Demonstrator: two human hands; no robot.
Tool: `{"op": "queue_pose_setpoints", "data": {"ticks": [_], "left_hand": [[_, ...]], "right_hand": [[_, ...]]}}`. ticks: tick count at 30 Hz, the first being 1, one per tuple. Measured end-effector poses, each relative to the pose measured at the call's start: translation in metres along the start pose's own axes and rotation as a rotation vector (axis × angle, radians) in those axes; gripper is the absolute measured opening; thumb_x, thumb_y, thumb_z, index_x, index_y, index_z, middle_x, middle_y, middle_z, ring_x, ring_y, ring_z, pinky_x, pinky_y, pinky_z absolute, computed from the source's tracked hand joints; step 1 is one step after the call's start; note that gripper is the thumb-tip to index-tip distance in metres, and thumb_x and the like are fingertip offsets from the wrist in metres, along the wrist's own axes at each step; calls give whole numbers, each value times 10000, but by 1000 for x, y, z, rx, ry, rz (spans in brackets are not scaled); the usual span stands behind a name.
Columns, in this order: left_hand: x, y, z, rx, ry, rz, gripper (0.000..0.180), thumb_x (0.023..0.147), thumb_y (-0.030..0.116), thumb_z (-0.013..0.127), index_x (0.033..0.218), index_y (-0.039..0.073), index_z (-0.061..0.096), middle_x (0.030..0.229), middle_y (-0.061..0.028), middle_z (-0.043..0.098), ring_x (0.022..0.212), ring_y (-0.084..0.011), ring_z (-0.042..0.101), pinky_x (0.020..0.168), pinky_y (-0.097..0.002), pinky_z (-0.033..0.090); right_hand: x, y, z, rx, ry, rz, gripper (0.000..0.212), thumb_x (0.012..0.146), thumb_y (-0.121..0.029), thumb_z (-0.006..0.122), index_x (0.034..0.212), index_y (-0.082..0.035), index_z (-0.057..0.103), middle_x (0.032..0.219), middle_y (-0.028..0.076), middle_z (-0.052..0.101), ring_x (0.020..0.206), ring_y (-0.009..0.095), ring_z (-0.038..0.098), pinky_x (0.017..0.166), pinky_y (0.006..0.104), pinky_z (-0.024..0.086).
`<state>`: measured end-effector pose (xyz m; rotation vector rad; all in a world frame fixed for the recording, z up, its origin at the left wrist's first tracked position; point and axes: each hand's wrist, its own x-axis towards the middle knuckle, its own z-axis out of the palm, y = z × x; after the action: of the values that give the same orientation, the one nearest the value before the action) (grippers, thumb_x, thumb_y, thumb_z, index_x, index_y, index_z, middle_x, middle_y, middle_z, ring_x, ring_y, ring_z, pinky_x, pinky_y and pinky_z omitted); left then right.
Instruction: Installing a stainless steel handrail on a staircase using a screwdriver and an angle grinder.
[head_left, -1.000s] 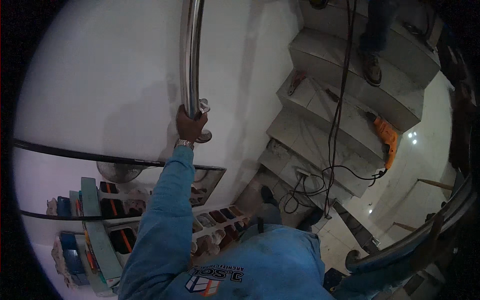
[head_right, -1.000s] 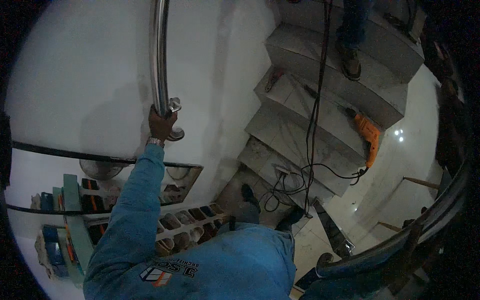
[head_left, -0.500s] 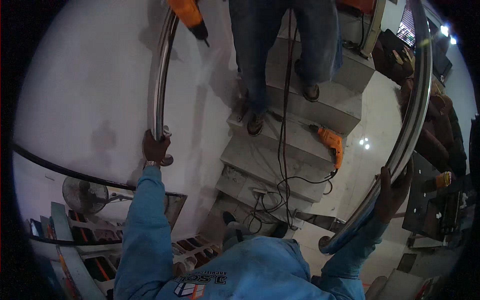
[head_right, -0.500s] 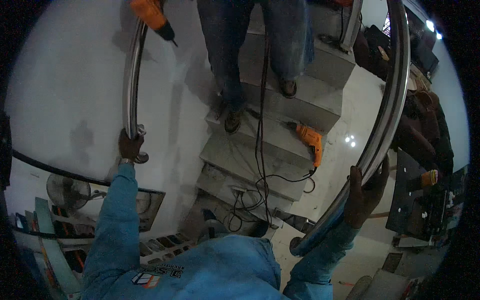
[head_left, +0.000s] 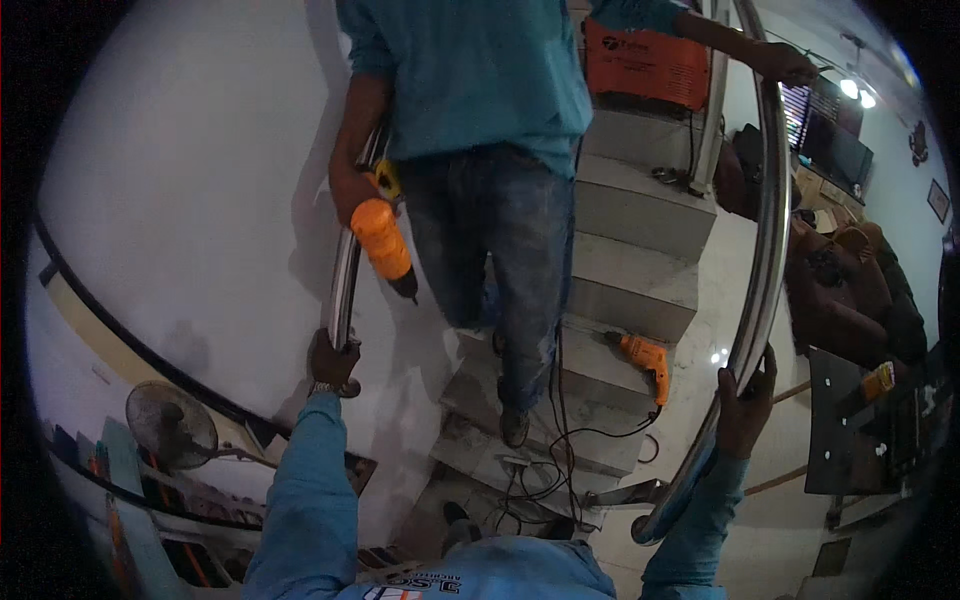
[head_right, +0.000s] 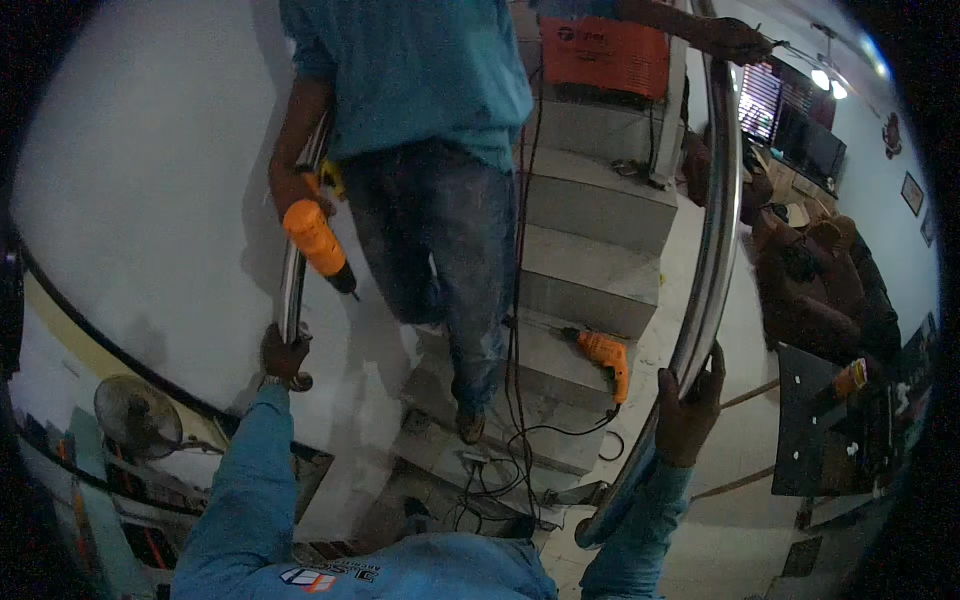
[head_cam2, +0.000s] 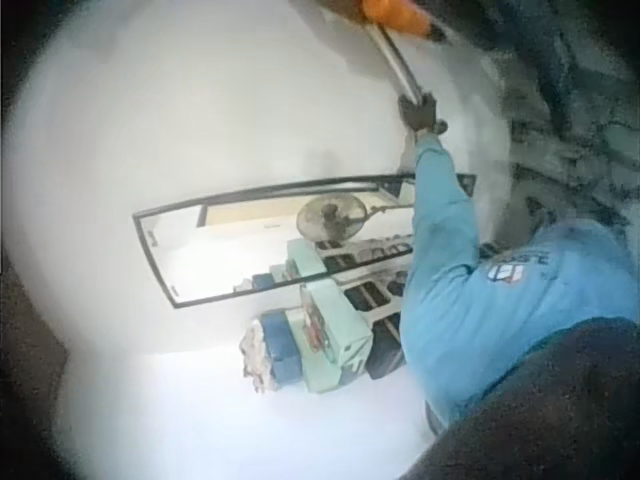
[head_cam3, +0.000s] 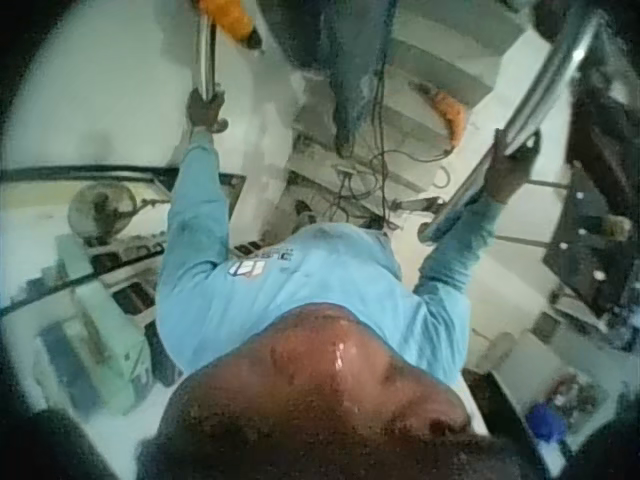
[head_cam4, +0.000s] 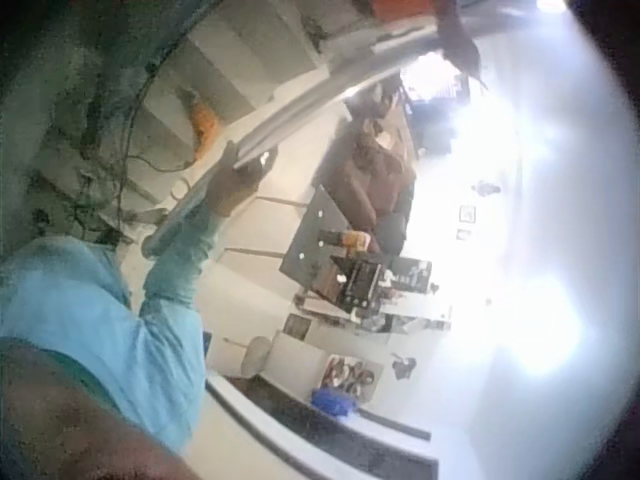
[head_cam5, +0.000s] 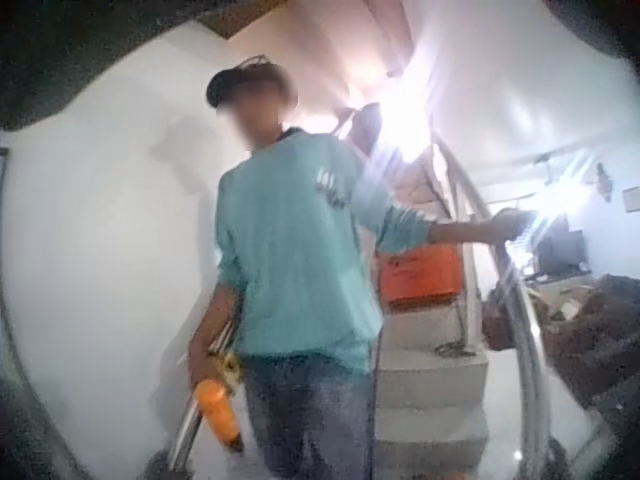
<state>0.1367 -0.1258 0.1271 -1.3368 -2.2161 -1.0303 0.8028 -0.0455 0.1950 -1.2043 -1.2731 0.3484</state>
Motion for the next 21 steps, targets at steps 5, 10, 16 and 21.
{"op": "queue_pose_setpoints", "data": {"ticks": [5,10,16,21], "left_hand": [[-6,-14,-16,-217,-170,-185,486,741,286,803,1091,44,568,959,-179,684,877,-370,683,750,-468,534],[-21,-15,-9,-209,-164,-142,452,784,227,788,1109,36,539,1015,-181,674,808,-320,670,737,-440,535],[-181,-72,10,30,212,-183,436,840,-10,669,1211,9,440,977,-129,547,879,-331,570,793,-483,520],[-385,-85,-5,236,-186,-377,539,782,191,753,1224,-15,523,1157,-230,608,1075,-372,600,922,-430,509]], "right_hand": [[10,-21,-19,69,-70,72,729,874,-93,716,1507,-51,357,978,62,672,840,119,608,739,276,505],[16,-6,-12,57,-81,-10,748,868,-74,704,1514,-24,330,878,46,638,762,108,580,695,279,488],[21,20,-11,200,-176,-21,788,866,-64,690,1524,-20,259,981,86,628,786,129,583,716,299,503],[27,23,-23,196,-262,-3,834,848,-71,696,1538,-33,230,1176,169,607,1027,230,597,865,362,527]]}}
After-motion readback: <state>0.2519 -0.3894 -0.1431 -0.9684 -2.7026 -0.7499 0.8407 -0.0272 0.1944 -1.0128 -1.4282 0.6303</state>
